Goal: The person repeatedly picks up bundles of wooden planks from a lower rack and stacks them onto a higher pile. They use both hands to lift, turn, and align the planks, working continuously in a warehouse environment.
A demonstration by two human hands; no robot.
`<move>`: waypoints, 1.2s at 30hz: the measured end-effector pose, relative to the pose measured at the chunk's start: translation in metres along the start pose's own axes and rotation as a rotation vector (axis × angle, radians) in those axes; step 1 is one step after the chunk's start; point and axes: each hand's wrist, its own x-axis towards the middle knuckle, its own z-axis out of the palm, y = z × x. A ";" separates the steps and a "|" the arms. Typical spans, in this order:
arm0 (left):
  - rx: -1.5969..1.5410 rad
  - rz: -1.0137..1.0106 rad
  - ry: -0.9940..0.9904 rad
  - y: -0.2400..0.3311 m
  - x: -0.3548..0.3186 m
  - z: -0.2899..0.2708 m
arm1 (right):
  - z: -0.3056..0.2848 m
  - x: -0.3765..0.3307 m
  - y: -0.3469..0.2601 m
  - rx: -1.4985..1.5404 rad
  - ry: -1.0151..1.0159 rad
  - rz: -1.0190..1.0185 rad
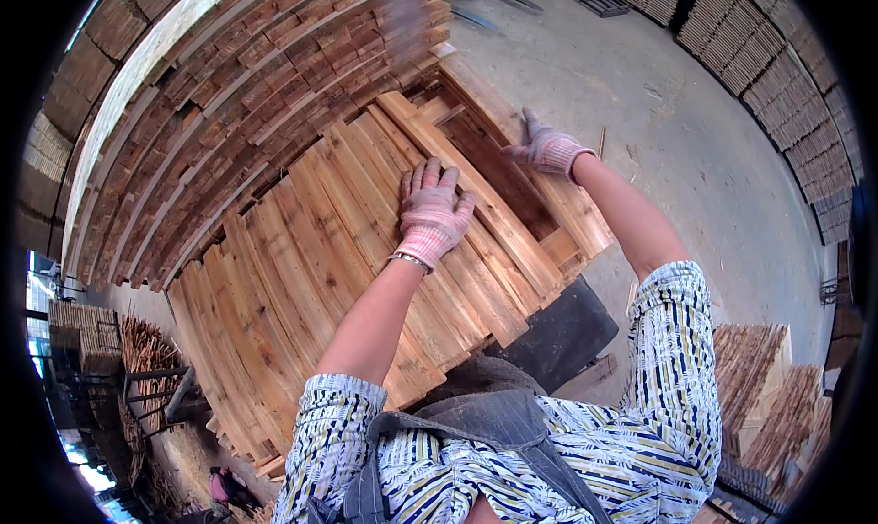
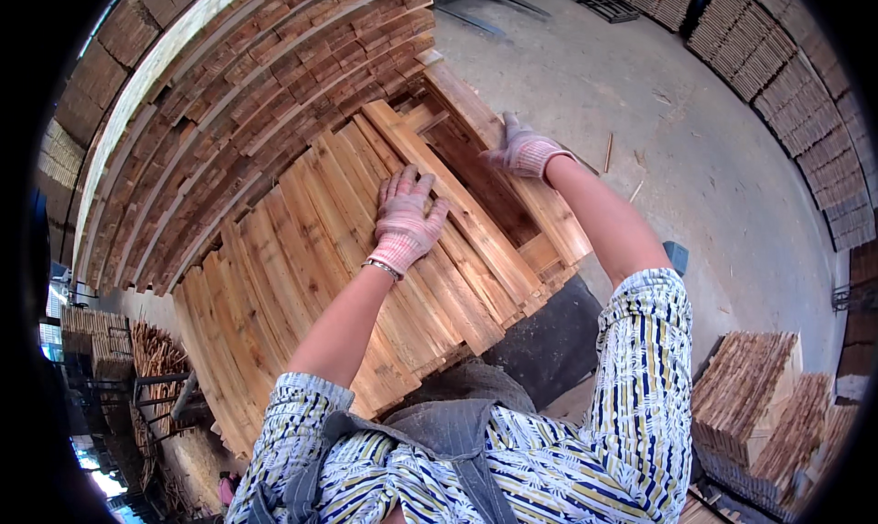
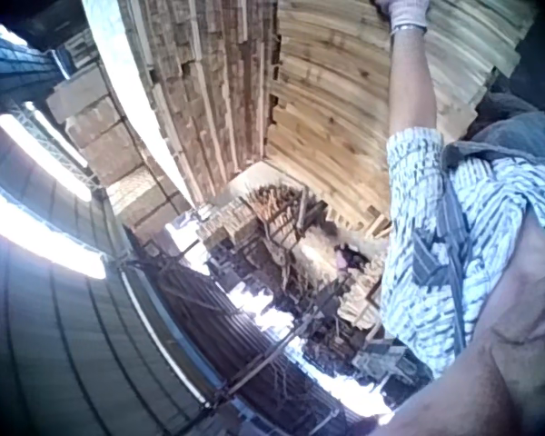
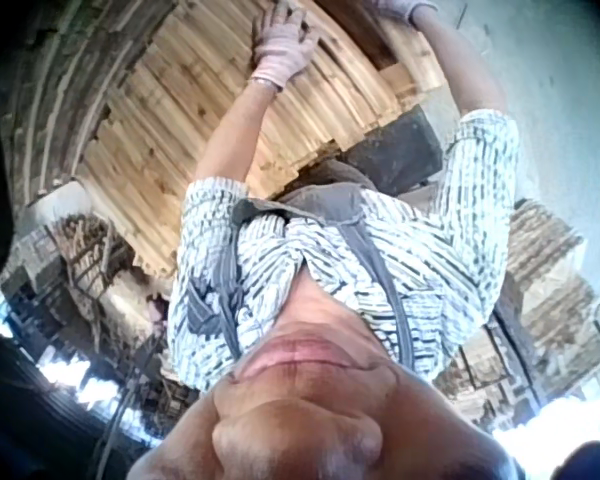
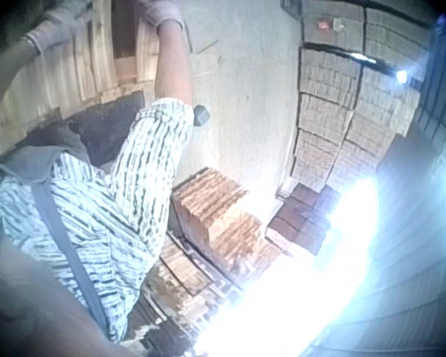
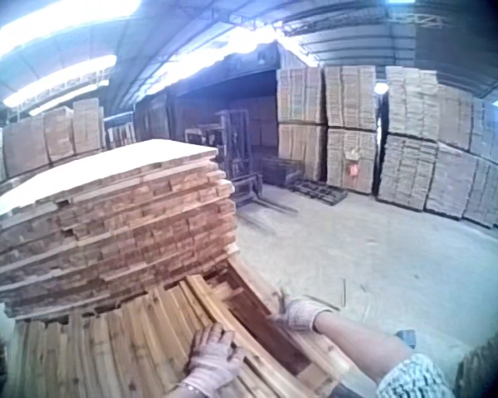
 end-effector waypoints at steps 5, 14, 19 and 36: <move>-0.277 0.011 0.095 -0.045 -0.033 -0.020 | 0.003 -0.017 -0.048 -0.164 0.280 -0.313; 0.266 -0.172 0.093 -0.087 -0.092 -0.020 | 0.059 -0.040 -0.099 0.227 -0.242 -0.041; 0.233 -0.172 0.110 -0.090 -0.093 -0.021 | 0.046 -0.049 -0.101 0.113 -0.126 -0.119; 0.258 -0.190 0.078 -0.084 -0.089 -0.023 | 0.005 -0.010 -0.023 0.024 0.166 -0.125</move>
